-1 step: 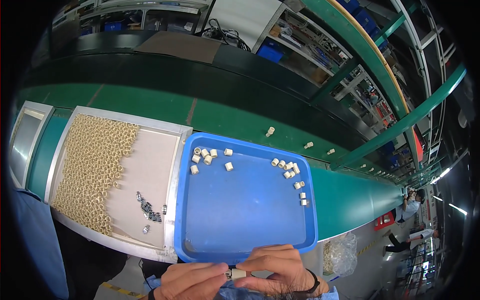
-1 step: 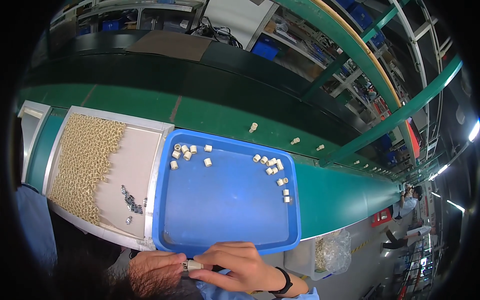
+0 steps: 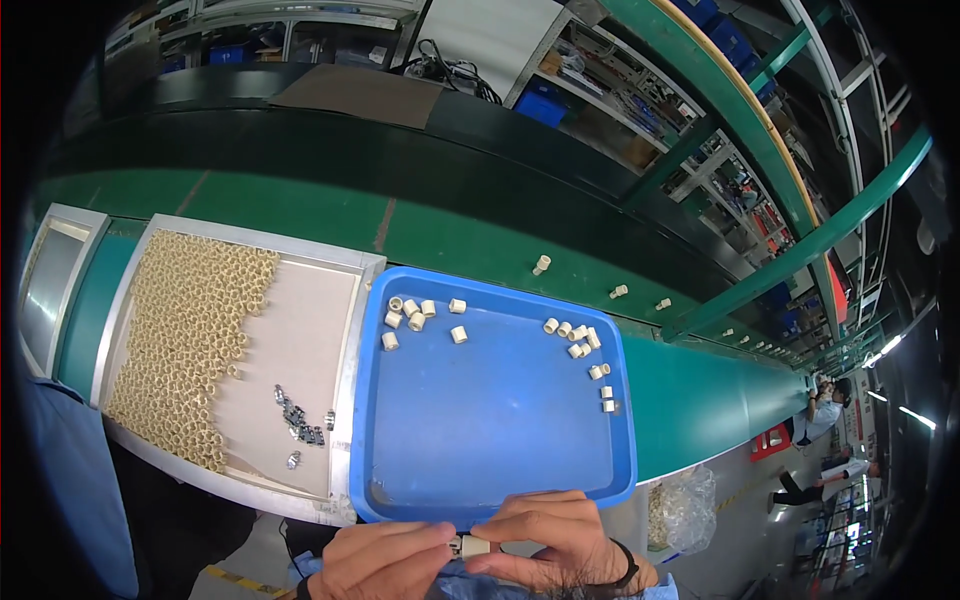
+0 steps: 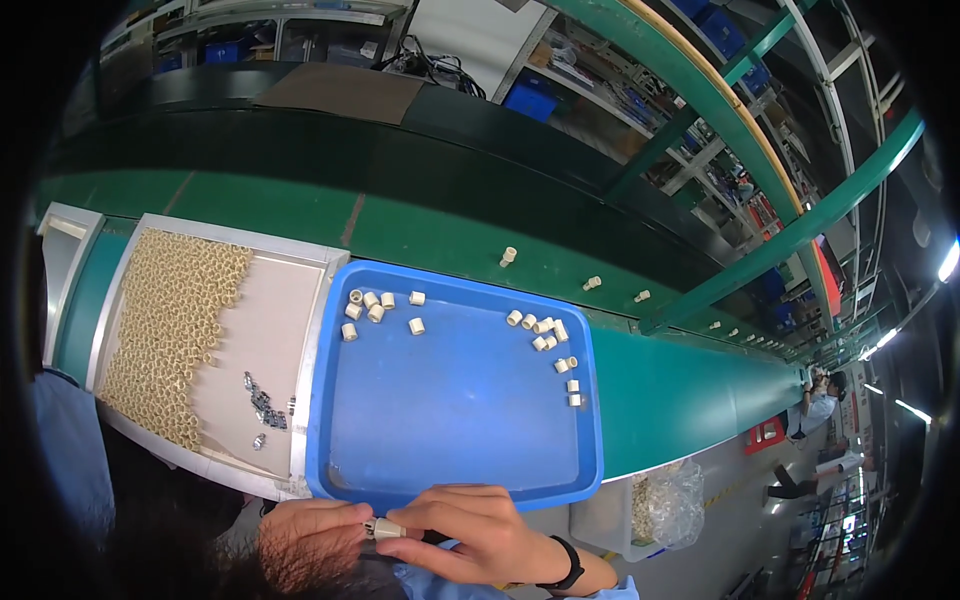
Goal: The person picks up a metal component and a white plastic sleeve, inserts the component into the sleeve by hand, and places the assembled unit onto the green conveyor belt.
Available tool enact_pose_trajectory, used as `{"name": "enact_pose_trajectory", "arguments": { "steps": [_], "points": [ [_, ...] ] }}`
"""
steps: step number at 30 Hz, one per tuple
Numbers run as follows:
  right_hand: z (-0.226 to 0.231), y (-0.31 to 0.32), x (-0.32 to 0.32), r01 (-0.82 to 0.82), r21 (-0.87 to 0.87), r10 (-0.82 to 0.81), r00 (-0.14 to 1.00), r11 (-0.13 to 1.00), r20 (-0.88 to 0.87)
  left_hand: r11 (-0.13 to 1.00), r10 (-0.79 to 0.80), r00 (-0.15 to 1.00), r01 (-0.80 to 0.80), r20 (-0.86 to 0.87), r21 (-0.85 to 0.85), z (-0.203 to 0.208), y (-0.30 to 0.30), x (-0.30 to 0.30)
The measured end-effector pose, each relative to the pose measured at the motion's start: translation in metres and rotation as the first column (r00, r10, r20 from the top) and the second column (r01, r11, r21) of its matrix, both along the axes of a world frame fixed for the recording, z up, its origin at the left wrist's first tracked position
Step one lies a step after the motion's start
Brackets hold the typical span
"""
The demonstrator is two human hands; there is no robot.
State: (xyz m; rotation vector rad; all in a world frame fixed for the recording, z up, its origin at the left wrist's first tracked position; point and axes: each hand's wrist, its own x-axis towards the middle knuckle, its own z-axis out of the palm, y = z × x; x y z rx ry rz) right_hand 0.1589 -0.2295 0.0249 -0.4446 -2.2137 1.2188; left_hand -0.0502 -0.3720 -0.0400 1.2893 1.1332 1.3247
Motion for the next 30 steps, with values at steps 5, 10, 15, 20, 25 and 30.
{"name": "enact_pose_trajectory", "arguments": {
  "steps": [5,10,15,20,25,30],
  "points": [
    [-0.015,0.001,-0.003,0.029,0.149,-0.025,0.999,0.988,-0.033,0.971,0.198,0.923,-0.139,-0.329,0.194,-0.002,0.026,0.016],
    [-0.018,0.012,-0.004,0.113,0.339,-0.154,0.983,0.934,0.099,0.947,0.281,0.887,-0.193,-0.368,0.256,0.000,0.054,0.024],
    [-0.014,0.038,0.004,0.179,0.304,-0.234,0.960,0.936,0.154,0.973,0.230,0.919,-0.206,-0.320,0.106,0.002,0.084,0.021],
    [-0.020,0.082,0.036,0.238,0.292,-0.347,0.841,0.926,0.415,0.971,0.235,0.900,-0.198,-0.367,0.137,0.003,0.156,-0.009],
    [-0.035,0.153,0.085,0.156,0.541,-0.509,0.618,0.826,0.599,0.968,0.238,0.793,-0.238,-0.561,0.074,0.009,0.255,-0.044],
    [-0.083,0.216,0.087,0.162,0.705,-0.604,0.665,0.690,0.439,0.986,0.146,0.700,-0.164,-0.699,0.041,-0.019,0.374,-0.059]
  ]
}}
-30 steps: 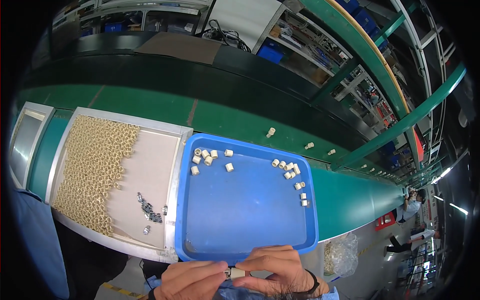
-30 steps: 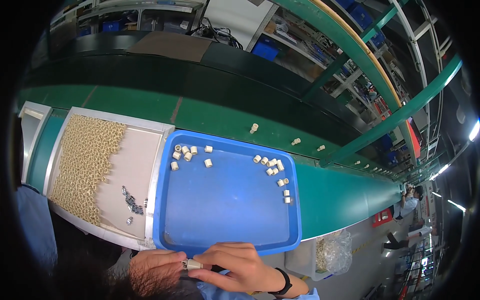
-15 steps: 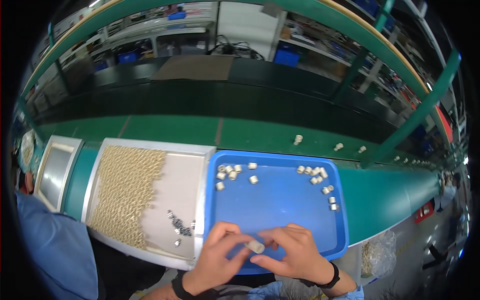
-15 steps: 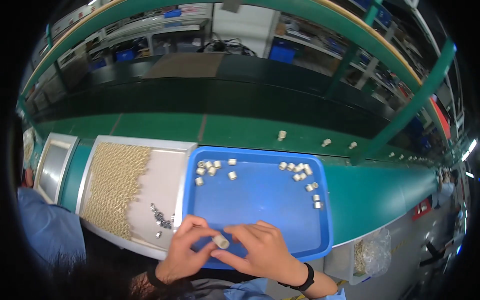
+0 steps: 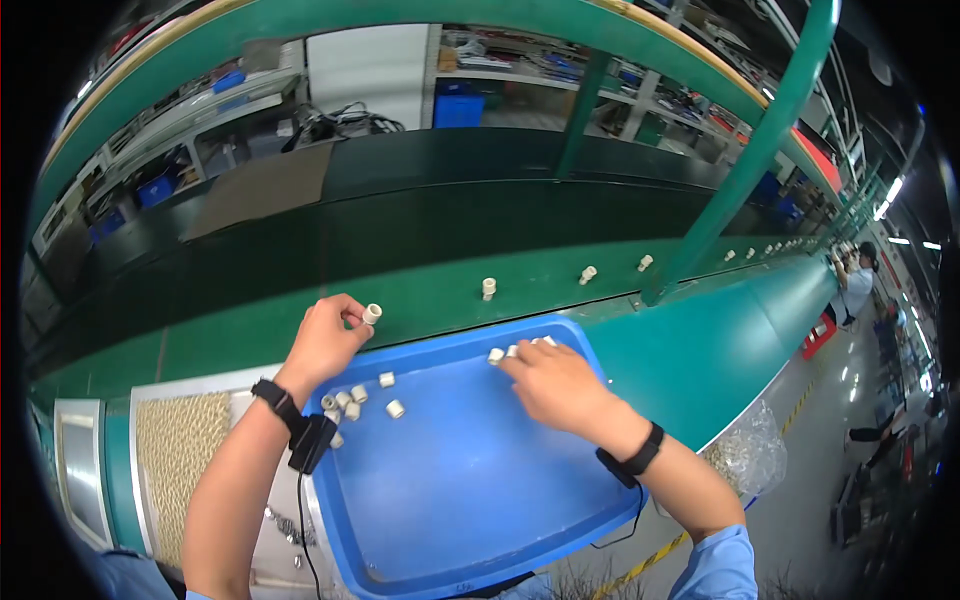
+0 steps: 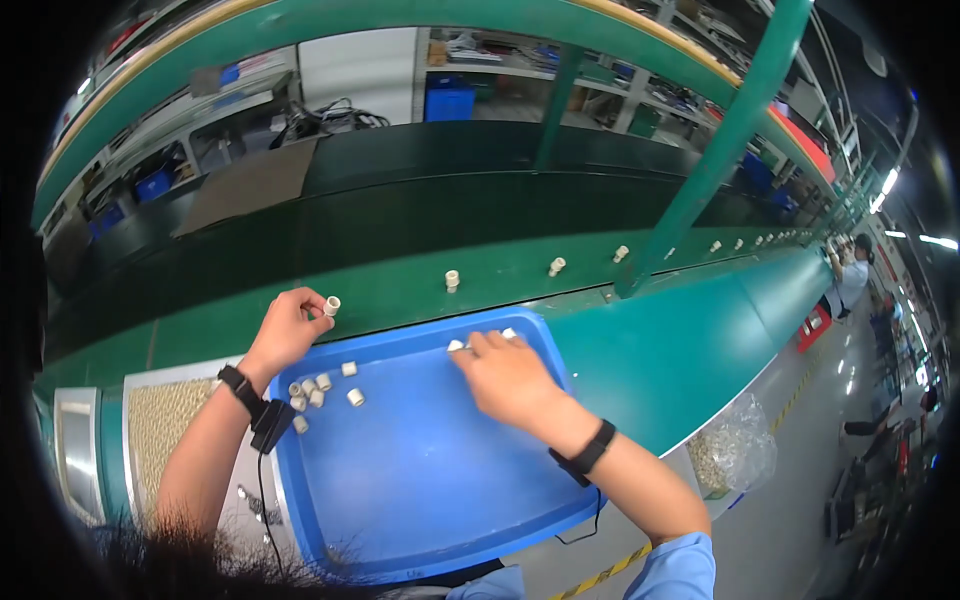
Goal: The person picks up a metal component and a white plastic sleeve, inserts the component into the sleeve by hand, and places the assembled unit onto the green conveyor belt.
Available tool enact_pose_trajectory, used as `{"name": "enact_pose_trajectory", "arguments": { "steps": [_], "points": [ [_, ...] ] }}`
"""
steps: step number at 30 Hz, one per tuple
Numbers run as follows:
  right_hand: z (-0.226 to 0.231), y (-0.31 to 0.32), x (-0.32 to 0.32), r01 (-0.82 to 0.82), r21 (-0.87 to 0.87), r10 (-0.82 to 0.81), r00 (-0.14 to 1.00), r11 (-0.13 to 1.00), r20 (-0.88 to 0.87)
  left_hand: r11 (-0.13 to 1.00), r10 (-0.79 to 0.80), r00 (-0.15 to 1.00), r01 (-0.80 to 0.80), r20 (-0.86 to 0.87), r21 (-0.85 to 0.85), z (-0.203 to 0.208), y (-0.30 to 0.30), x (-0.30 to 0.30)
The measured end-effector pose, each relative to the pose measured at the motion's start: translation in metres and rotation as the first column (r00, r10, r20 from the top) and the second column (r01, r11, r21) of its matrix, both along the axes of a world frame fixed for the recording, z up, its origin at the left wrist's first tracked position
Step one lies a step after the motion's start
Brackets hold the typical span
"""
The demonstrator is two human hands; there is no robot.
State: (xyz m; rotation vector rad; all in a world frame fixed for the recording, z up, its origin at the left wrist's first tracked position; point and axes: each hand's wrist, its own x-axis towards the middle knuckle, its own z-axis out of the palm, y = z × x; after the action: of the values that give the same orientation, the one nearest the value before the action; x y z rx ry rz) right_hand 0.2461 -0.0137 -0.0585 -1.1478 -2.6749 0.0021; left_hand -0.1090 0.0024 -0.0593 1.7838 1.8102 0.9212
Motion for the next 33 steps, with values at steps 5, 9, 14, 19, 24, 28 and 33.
{"name": "enact_pose_trajectory", "arguments": {
  "steps": [5,9,14,19,24,28,33],
  "points": [
    [-0.027,0.027,-0.024,-0.144,0.156,0.111,0.973,0.977,0.204,0.993,-0.048,0.998,0.052,0.047,-0.107,-0.059,0.076,-0.022],
    [-0.030,0.039,-0.030,-0.186,0.159,0.138,0.952,0.970,0.273,0.989,-0.071,0.996,0.077,0.054,-0.125,-0.089,0.097,-0.035],
    [-0.014,0.031,-0.025,-0.138,0.128,0.094,0.950,0.982,0.297,0.982,-0.110,0.991,0.120,0.079,-0.147,-0.085,0.098,-0.030],
    [-0.007,-0.004,-0.019,-0.124,0.003,0.124,0.987,0.992,-0.107,0.971,-0.130,0.992,0.128,0.001,-0.200,-0.077,0.090,-0.028],
    [-0.004,-0.044,-0.012,-0.183,-0.093,0.154,0.953,0.979,-0.260,0.990,-0.113,0.988,0.103,0.108,0.092,-0.027,0.032,-0.019],
    [0.005,-0.078,0.010,-0.182,-0.222,0.149,0.976,0.958,-0.156,0.982,-0.177,0.945,0.150,0.274,0.116,0.051,-0.074,0.053],
    [0.048,-0.144,0.014,-0.170,-0.285,0.129,0.979,0.943,-0.155,0.799,-0.594,0.764,0.521,0.253,0.302,0.076,-0.255,0.139]
  ]
}}
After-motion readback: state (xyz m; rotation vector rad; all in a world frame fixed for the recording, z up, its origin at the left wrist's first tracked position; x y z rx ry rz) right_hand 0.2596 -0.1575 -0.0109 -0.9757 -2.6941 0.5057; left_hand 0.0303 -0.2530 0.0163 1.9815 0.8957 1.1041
